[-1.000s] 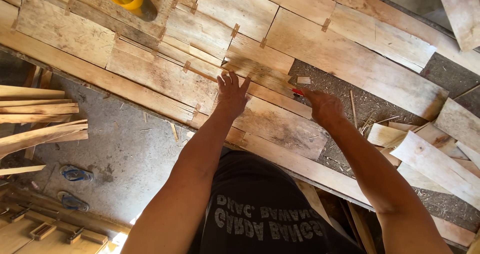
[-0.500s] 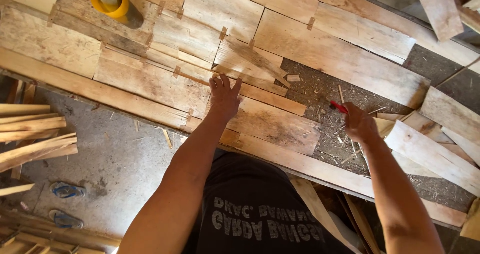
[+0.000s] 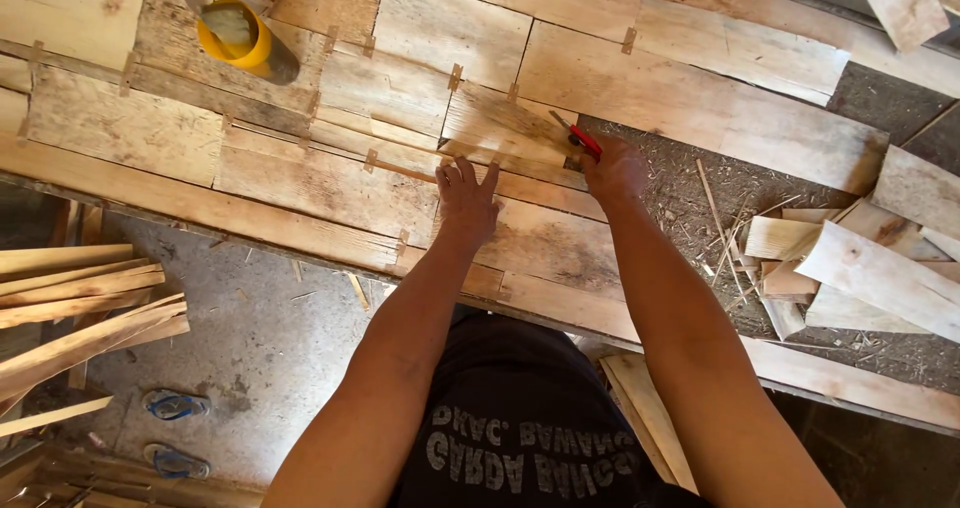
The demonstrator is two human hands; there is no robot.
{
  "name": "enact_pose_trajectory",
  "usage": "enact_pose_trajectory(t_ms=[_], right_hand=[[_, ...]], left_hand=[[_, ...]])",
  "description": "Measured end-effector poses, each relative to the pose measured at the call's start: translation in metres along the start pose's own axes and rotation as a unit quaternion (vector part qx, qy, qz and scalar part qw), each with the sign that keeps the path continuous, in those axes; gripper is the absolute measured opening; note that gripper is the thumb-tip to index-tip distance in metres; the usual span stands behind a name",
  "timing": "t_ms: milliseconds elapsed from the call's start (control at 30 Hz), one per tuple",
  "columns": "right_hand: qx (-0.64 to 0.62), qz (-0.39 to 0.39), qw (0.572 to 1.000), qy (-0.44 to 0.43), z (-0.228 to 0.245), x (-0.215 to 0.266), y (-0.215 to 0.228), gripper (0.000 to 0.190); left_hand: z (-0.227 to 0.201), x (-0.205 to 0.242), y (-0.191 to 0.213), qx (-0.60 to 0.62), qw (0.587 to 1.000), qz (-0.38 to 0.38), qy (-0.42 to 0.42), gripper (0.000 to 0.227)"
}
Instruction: Assemble and trim thin wooden strips to create a paneled surface on a workbench.
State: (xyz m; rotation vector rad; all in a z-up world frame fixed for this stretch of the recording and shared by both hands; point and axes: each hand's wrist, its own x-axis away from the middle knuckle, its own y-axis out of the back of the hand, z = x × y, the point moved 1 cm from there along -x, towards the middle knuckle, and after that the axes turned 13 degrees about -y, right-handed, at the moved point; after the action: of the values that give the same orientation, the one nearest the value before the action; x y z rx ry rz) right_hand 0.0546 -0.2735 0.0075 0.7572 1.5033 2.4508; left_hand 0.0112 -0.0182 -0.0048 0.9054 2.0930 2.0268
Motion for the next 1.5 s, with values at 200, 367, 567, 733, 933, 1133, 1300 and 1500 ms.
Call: enact_pose_trajectory(t_ms=[200,367,567,733,933,1133,1300,1500], right_hand=[[0.082,-0.019,0.996,-0.018,-0.008,0.003,-0.010,0.028],[0.100,0.003,0.995,-0.028,0.003,0.009,0.000,0.035],[0.114,0.044,0.992,-0.043,-0.008,0.003,-0.006,0.044],[0.114,0.069,0.990,-0.036,-0.002,0.005,0.006,0.044],[0.127,0.082,0.988,-0.021,-0.007,0.004,0.004,0.038],[0.139,0.104,0.985,-0.007,-0.007,0.004,0.011,0.035],[0.103,0.081,0.991,0.026,-0.029,0.003,0.022,0.030],[-0.055,-0.027,0.993,-0.100,-0.116,0.006,0.039,0.024]], left_hand=[[0.004,-0.001,-0.004,-0.005,1.000,-0.011,-0.005,0.081],[0.003,0.002,0.006,0.018,1.000,-0.020,-0.002,0.087],[0.009,-0.001,0.001,0.020,0.999,-0.046,0.004,0.095],[0.012,-0.003,-0.004,0.032,0.997,-0.068,0.013,0.096],[0.012,0.001,0.004,0.044,0.996,-0.079,0.007,0.095],[0.013,0.002,0.009,0.055,0.997,-0.061,0.007,0.095],[0.012,0.003,0.013,0.072,0.996,-0.049,0.011,0.092],[0.008,0.006,0.034,0.025,0.991,-0.130,-0.014,0.062]])
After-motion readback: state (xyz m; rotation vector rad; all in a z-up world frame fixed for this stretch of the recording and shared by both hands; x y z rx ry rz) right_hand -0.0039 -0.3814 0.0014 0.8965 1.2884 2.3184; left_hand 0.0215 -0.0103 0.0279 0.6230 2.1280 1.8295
